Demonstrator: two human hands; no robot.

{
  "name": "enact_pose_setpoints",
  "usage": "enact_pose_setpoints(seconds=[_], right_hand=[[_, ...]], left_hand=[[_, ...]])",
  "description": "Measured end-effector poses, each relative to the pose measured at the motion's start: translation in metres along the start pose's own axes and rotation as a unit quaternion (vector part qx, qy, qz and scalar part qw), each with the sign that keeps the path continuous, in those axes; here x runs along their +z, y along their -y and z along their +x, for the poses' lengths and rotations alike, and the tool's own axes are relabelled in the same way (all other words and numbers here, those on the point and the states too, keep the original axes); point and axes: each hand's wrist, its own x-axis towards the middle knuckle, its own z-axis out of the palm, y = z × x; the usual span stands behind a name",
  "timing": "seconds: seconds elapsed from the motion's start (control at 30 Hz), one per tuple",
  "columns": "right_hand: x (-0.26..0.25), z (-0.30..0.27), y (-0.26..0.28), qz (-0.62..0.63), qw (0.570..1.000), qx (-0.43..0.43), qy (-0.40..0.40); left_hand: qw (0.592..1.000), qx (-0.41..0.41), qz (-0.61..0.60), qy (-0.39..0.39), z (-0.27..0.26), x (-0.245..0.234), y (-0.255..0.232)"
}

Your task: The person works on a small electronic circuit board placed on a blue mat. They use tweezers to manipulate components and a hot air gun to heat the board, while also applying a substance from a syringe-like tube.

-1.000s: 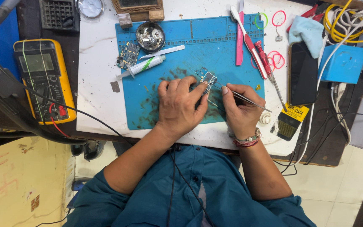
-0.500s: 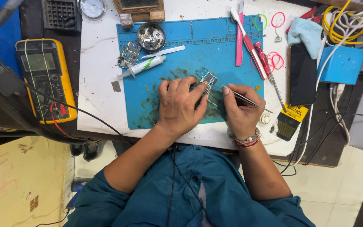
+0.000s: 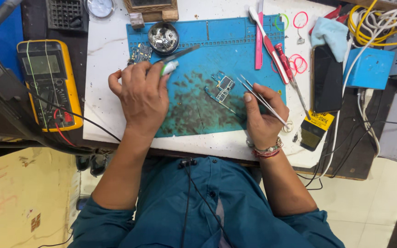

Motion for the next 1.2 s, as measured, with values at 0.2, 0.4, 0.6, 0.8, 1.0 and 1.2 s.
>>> enact_pose_setpoints(seconds=[0.2, 0.4, 0.6, 0.8, 1.0, 1.2], right_hand=[[0.006, -0.001, 0.023, 0.03, 0.994, -0.052, 0.092], [0.008, 0.002, 0.023, 0.009, 0.993, -0.053, 0.103], [0.008, 0.004, 0.02, 0.012, 0.992, -0.061, 0.108], [0.008, 0.004, 0.02, 0.017, 0.991, -0.069, 0.114], [0.008, 0.004, 0.019, 0.016, 0.991, -0.073, 0.11], [0.007, 0.004, 0.02, 0.014, 0.992, -0.068, 0.11]], left_hand=[[0.992, 0.072, -0.102, -0.029, -0.012, 0.006, -0.021], [0.988, 0.097, -0.122, -0.019, -0.013, 0.007, -0.023], [0.985, 0.115, -0.129, -0.019, -0.013, 0.007, -0.023], [0.985, 0.114, -0.129, -0.015, -0.014, 0.008, -0.024], [0.985, 0.116, -0.128, -0.013, -0.014, 0.007, -0.023], [0.984, 0.113, -0.136, -0.012, -0.014, 0.008, -0.023]])
